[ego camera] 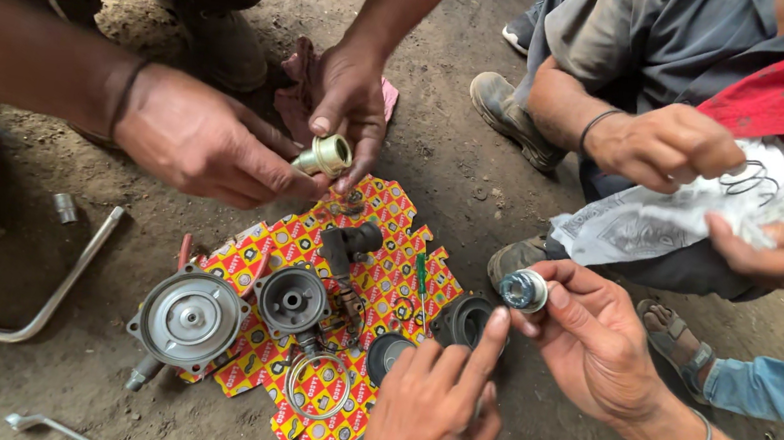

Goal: The person assembles mechanical parts on the ground, using a screwdriver and pliers to fit components together. They handle cylindrical housings, seals, and small metal pieces, occasionally wiping parts with a cloth.

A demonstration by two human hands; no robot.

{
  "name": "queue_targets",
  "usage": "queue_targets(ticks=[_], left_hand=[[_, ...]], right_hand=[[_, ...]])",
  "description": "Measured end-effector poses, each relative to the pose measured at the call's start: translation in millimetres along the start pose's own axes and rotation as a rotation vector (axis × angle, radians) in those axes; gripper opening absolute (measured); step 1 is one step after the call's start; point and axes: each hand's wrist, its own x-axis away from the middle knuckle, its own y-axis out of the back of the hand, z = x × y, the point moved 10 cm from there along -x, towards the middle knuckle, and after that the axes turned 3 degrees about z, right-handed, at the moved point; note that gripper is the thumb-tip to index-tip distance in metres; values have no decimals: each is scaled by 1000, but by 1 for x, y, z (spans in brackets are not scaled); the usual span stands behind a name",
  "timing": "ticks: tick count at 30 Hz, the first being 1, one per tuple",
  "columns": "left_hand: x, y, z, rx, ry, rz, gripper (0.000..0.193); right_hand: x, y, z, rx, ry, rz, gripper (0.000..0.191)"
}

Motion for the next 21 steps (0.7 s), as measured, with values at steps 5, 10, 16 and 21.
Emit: queue_targets(ticks=[5, 10, 16, 21], left_hand=[[12, -31, 65, 1624, 557, -217, 57], [14, -31, 73, 2230, 564, -340, 62], [7, -21, 44, 2240, 411, -187, 64], [7, -22, 40, 2229, 453, -206, 60]], right_hand=[[11, -18, 37, 628, 88, -76, 20], [44, -102, 73, 1092, 439, 200, 26], [56, -164, 75, 1331, 612, 358, 33], [50, -176, 56, 1416, 605, 445, 35]])
